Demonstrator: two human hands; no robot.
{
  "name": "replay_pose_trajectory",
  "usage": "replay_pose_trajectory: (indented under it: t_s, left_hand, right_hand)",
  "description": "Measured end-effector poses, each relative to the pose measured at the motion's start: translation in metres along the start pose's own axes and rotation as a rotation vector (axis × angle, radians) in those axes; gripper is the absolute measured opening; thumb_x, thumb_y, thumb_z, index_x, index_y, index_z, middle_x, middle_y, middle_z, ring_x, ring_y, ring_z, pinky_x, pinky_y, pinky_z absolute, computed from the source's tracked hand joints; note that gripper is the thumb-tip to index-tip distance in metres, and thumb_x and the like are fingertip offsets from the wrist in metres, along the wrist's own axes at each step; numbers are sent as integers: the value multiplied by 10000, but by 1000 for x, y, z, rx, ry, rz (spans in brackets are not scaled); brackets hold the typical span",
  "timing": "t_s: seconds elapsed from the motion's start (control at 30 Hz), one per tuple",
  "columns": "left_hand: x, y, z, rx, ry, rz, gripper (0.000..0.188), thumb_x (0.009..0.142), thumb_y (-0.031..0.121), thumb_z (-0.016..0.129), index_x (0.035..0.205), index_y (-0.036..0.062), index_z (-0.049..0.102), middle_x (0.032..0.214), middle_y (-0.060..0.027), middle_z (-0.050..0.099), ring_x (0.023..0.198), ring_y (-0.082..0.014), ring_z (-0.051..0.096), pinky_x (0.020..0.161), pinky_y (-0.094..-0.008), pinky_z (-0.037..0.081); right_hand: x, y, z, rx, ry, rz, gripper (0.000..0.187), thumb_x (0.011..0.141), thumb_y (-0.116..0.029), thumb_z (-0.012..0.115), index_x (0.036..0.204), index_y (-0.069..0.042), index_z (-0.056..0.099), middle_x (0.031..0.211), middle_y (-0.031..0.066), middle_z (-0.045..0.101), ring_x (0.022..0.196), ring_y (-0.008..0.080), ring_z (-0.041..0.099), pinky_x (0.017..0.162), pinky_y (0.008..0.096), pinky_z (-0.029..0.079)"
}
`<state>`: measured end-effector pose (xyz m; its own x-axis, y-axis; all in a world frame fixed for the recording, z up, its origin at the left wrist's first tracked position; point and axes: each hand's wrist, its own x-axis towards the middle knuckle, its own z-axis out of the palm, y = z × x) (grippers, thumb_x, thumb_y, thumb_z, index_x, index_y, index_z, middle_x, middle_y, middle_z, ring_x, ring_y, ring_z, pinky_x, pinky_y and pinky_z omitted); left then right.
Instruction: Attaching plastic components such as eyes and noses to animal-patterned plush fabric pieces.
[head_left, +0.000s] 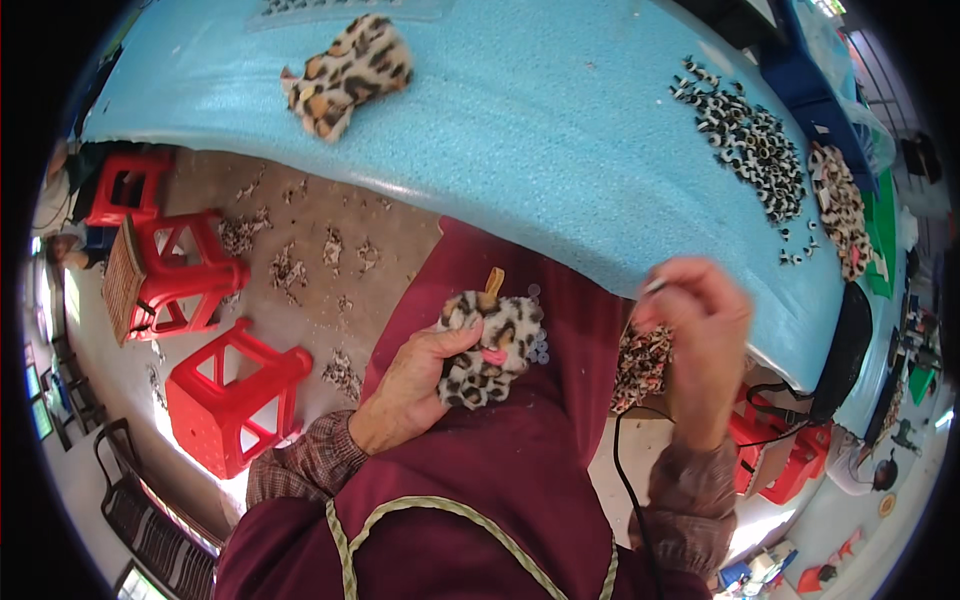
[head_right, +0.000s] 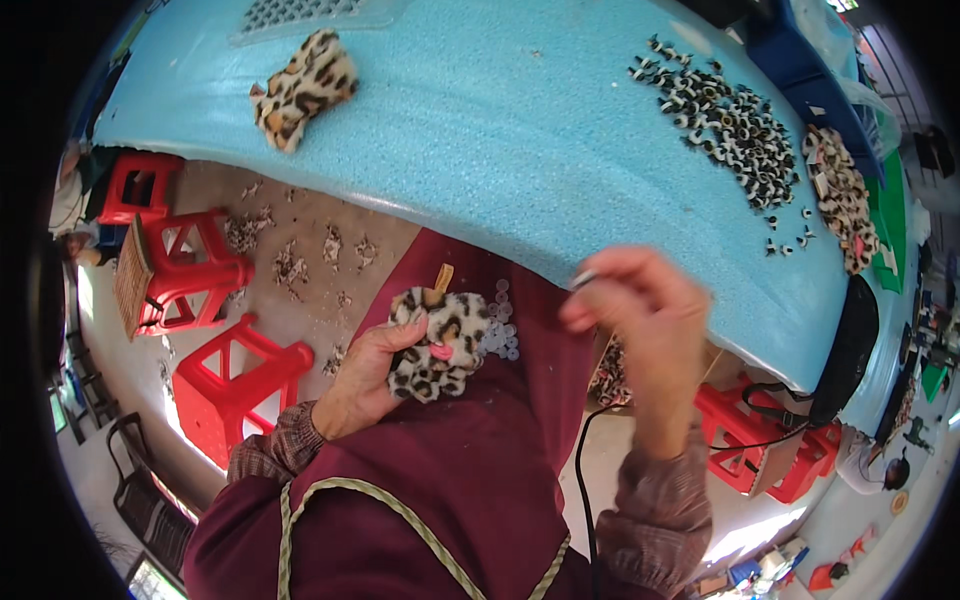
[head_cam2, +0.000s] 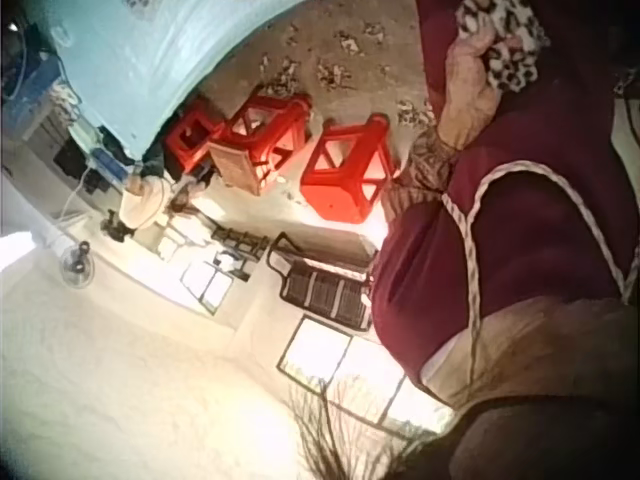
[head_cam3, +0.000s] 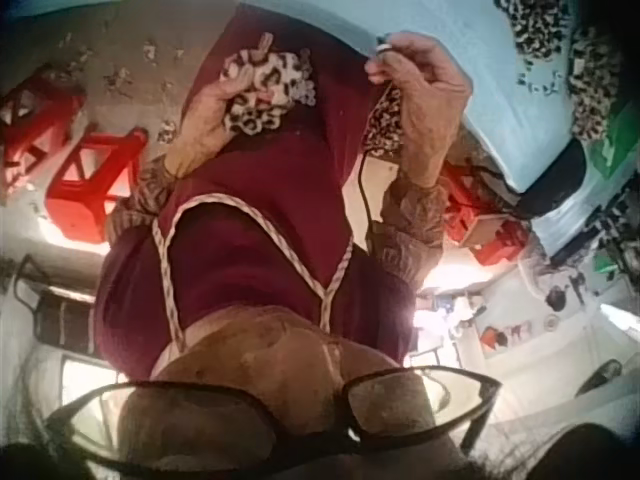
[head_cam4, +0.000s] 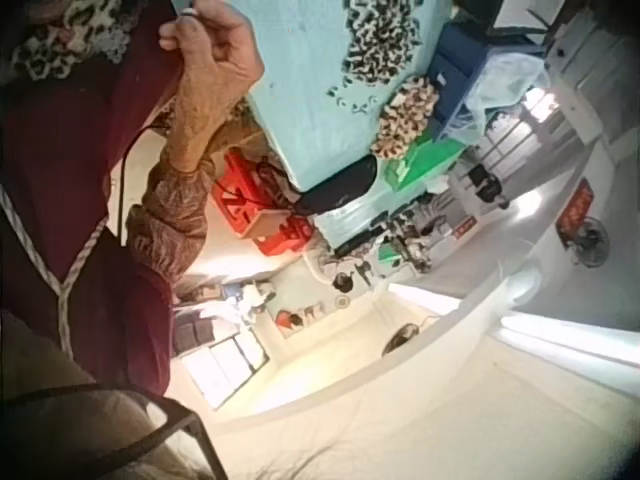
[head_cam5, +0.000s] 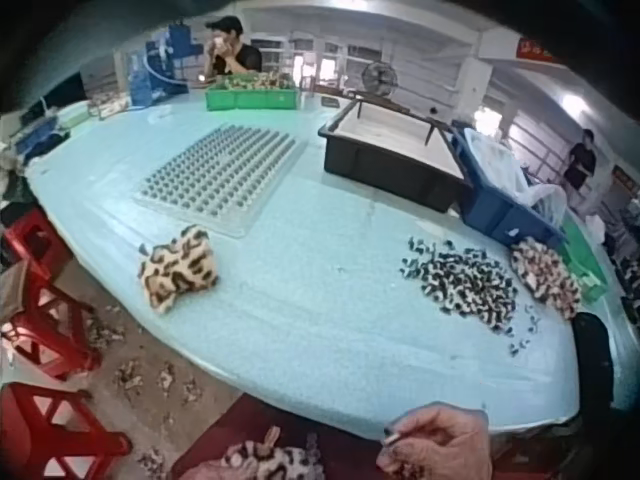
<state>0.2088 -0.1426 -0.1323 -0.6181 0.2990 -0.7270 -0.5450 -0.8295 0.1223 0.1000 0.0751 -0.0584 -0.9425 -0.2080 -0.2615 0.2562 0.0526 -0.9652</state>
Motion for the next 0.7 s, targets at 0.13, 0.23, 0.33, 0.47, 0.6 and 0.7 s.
replay_pose_trajectory:
  t_s: [0.13,0.23,0.33,0.47,0.6,0.7]
  left_hand:
    - [-2,-4,1,66,6,27,276,902,167,580,1127,7,576,1011,-86,664,880,-184,658,793,-331,542]
    - [-4,-5,-1,101,24,25,239,899,160,585,1089,14,595,980,-64,666,847,-159,654,767,-302,535]
    - [-6,-5,3,114,59,21,211,895,144,587,1068,25,608,971,-53,667,833,-144,649,757,-287,529]
    - [-5,-7,5,179,97,68,204,894,110,577,1078,27,609,962,-35,665,821,-124,642,744,-269,525]
    - [-6,-6,10,222,85,80,205,886,82,579,1074,10,617,947,-22,658,810,-100,627,734,-248,517]
    - [-7,-11,5,376,82,227,214,844,58,633,1053,13,638,934,-10,650,792,-80,608,705,-231,500]
  right_hand:
    - [-35,39,42,140,-140,231,132,795,108,576,904,47,621,834,138,668,690,187,676,581,241,553]
    - [-43,58,54,216,-149,265,128,804,90,601,926,56,621,827,138,667,692,180,675,594,241,553]
    - [-44,67,57,178,-191,256,134,823,44,635,957,42,637,837,89,665,732,119,655,624,203,522]
    - [-39,71,54,87,-228,145,122,805,39,652,927,26,659,830,34,619,741,87,616,628,192,478]
    - [-36,71,52,46,-239,191,108,793,41,659,901,29,666,821,29,616,723,75,602,611,192,471]
    - [-35,70,53,-46,-223,178,96,780,41,668,875,29,672,775,33,634,670,70,596,586,196,470]
